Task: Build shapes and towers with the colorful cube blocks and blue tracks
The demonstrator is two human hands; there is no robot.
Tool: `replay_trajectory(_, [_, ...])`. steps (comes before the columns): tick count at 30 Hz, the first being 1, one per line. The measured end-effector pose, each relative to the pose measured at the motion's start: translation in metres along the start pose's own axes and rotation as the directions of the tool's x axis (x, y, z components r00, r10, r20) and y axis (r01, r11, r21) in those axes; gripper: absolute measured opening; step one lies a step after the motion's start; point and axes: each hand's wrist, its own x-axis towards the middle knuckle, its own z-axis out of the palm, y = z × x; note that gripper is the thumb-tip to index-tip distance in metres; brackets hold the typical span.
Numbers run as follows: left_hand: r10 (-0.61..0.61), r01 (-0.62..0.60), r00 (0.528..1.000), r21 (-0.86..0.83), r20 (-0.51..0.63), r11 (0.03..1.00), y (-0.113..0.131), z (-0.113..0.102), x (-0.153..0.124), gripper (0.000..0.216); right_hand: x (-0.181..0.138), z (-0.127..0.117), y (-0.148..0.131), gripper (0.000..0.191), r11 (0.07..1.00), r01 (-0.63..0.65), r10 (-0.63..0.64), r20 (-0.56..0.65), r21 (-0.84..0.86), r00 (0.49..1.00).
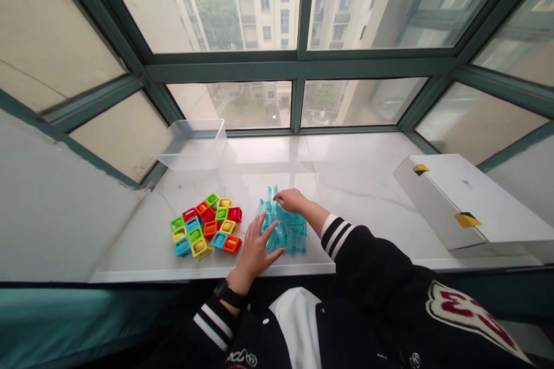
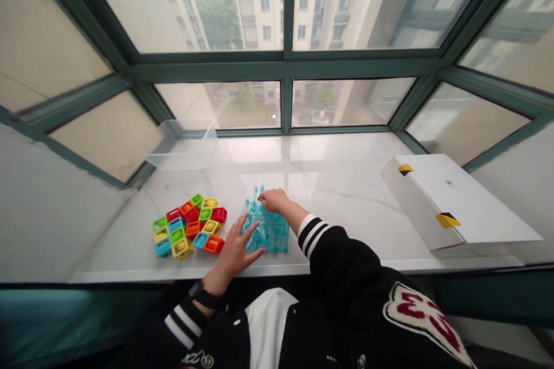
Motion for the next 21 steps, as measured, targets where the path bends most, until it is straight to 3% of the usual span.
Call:
replay_trajectory(8, [-0.058, 0.058, 0.998, 0.007, 0.010, 0.998, -0.001, 0.006, 0.001, 0.075, -0.025, -0.021, 0.015, 0.028, 0.993, -0.032, 0.062, -0.268, 0.118, 0.961])
replay_trajectory(13, [-0.091, 0.090, 0.996, -0.016, -0.021, 0.996, -0.003, 0.014, 0.004, 0.072, -0.078, -0.016, 0.009, 0.022, 0.972, 0.139, -0.034, -0.475, 0.189, 0.879])
replay_trajectory(17, [-0.111, 0.109, 0.993, -0.050, -0.042, 0.993, -0.004, 0.017, 0.006, 0.065, -0.115, 0.005, -0.007, 0.021, 0.979, 0.176, -0.115, -0.442, 0.099, 0.889])
replay_trajectory(21, [-0.146, 0.140, 0.986, -0.085, -0.076, 0.987, -0.006, 0.018, 0.006, 0.062, -0.128, 0.025, -0.013, 0.028, 0.981, 0.188, -0.144, -0.437, 0.057, 0.888])
